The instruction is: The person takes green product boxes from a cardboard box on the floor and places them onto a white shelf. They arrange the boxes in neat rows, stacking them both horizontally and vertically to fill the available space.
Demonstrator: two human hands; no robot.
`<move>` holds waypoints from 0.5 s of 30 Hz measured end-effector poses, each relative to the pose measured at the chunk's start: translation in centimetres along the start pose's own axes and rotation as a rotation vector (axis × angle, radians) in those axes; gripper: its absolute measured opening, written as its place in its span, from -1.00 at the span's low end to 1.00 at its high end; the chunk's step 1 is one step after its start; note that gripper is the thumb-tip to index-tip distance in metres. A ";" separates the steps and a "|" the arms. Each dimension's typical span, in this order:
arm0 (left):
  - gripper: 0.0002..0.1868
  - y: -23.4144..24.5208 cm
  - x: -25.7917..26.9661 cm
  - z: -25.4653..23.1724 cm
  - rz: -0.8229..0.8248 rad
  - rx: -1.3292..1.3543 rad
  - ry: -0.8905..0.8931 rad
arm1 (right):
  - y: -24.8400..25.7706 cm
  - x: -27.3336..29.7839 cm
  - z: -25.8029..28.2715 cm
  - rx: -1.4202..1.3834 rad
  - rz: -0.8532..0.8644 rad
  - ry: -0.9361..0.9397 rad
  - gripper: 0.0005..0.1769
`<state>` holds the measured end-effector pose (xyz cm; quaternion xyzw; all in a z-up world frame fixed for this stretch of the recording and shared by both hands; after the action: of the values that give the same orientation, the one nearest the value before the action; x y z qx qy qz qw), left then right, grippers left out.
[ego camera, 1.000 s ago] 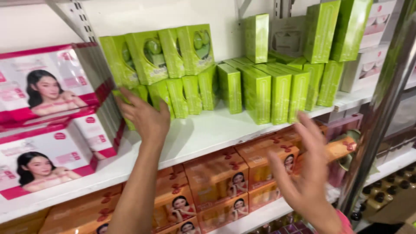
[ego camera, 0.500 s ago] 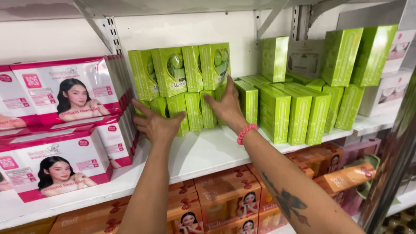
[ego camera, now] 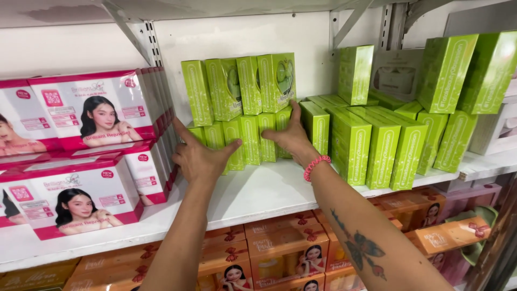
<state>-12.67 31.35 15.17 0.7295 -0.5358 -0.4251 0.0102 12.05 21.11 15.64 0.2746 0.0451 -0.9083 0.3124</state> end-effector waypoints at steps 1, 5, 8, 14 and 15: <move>0.71 0.0 0.2 0.2 -0.002 -0.004 0.001 | 0.1 0.3 0.2 -0.004 0.003 -0.001 0.48; 0.32 0.4 0.5 -0.2 -0.074 0.157 -0.100 | 0.5 1.4 1.3 -0.080 -0.012 -0.006 0.34; -0.01 0.6 0.5 -0.2 -0.054 0.229 -0.146 | 0.7 2.4 1.9 0.002 -0.054 -0.023 0.31; -0.45 0.5 1.0 0.3 0.107 0.483 -0.049 | 0.4 1.7 1.2 0.350 -0.269 0.279 0.12; -0.51 0.3 1.2 0.2 0.145 0.471 -0.029 | 0.4 2.1 2.1 0.395 -0.347 0.434 0.02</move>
<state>-12.97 30.38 14.49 0.6652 -0.6710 -0.2973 -0.1373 9.98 19.10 16.36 0.5051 -0.0204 -0.8593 0.0771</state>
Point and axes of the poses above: each hand's wrist, its own x-axis away from the middle knuckle, its own y-axis out of the back of the hand, z = x × y, the point moved 10 cm from there along -x, towards the middle knuckle, and after that the axes turned 8 degrees about -z, right-handed, at the moved point
